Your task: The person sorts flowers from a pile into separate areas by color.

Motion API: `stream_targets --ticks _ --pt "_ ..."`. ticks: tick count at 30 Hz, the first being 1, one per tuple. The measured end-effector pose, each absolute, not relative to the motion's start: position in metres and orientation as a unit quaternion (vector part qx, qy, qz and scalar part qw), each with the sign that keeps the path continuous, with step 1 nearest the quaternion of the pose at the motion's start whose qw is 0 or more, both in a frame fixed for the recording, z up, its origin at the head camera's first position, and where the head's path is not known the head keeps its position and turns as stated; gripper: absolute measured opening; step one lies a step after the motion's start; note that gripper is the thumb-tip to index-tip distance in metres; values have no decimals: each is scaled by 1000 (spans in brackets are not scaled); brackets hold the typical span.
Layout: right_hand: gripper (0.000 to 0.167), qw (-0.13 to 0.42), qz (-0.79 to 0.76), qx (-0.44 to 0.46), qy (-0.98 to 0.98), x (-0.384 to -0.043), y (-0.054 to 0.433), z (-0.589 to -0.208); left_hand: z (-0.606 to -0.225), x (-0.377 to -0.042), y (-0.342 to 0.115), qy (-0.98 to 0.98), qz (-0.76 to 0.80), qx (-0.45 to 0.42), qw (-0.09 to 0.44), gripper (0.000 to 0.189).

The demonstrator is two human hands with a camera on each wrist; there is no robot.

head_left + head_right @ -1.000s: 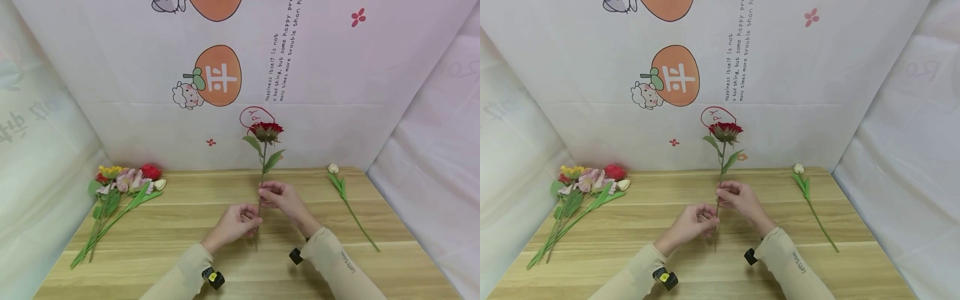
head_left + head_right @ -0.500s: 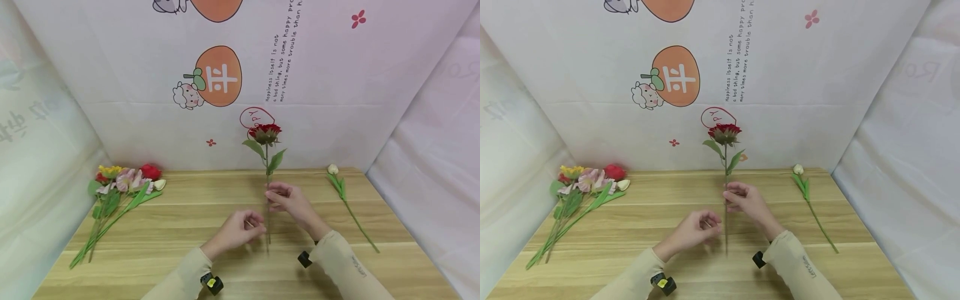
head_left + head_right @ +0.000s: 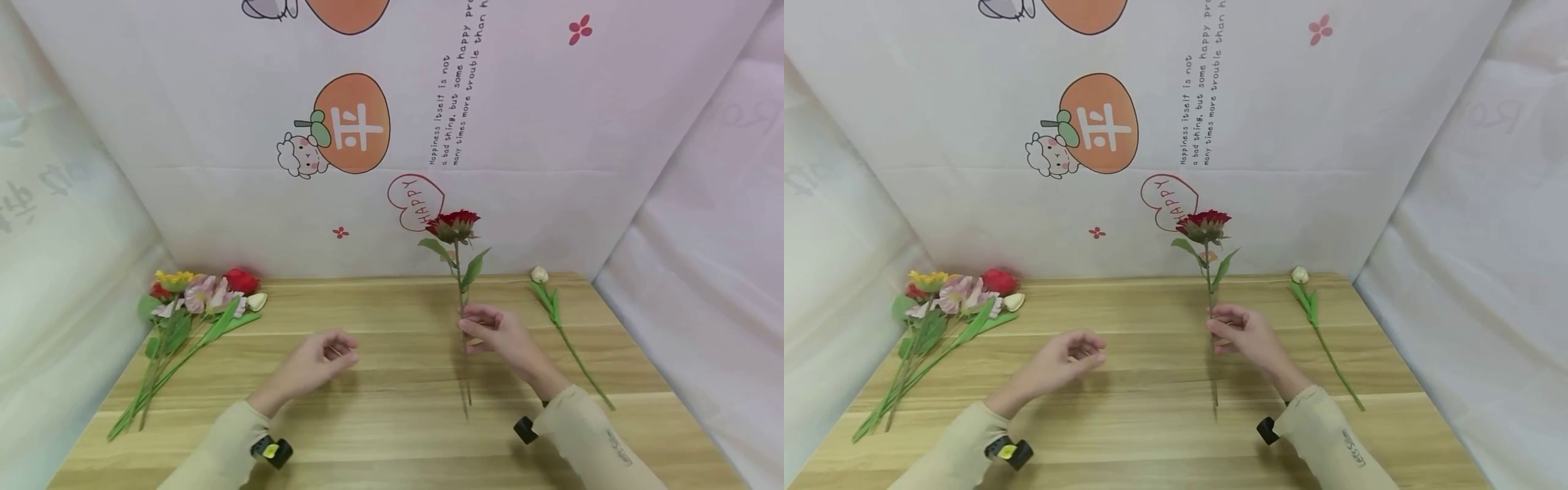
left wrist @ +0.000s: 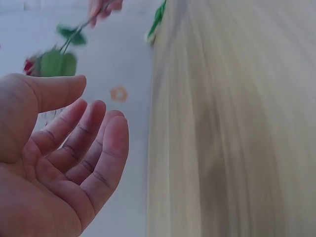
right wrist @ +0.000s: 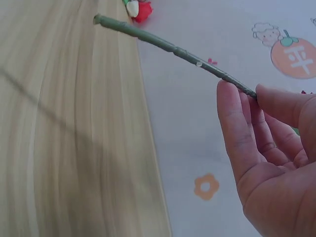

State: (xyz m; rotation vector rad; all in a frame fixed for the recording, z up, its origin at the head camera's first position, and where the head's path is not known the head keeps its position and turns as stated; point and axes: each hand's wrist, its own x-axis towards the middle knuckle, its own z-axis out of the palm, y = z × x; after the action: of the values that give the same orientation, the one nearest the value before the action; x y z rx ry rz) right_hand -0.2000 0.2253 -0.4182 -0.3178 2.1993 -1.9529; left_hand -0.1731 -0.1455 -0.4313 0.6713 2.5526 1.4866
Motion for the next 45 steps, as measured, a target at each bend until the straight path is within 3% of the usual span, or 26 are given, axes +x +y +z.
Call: stream_targets --ticks 7,18,29,45 --pt "38 90 -651 -94 748 -200 250 -425 -428 -171 -200 866 468 173 36 22" --pt "53 107 -607 -63 785 -199 277 -433 -425 -166 -264 889 441 128 5 25" --pt "59 127 -594 -36 794 -204 289 -447 -425 -163 -313 907 416 60 25 42" --pt "55 157 -582 -14 798 -206 299 -454 -427 -162 -357 943 328 49 -14 39"
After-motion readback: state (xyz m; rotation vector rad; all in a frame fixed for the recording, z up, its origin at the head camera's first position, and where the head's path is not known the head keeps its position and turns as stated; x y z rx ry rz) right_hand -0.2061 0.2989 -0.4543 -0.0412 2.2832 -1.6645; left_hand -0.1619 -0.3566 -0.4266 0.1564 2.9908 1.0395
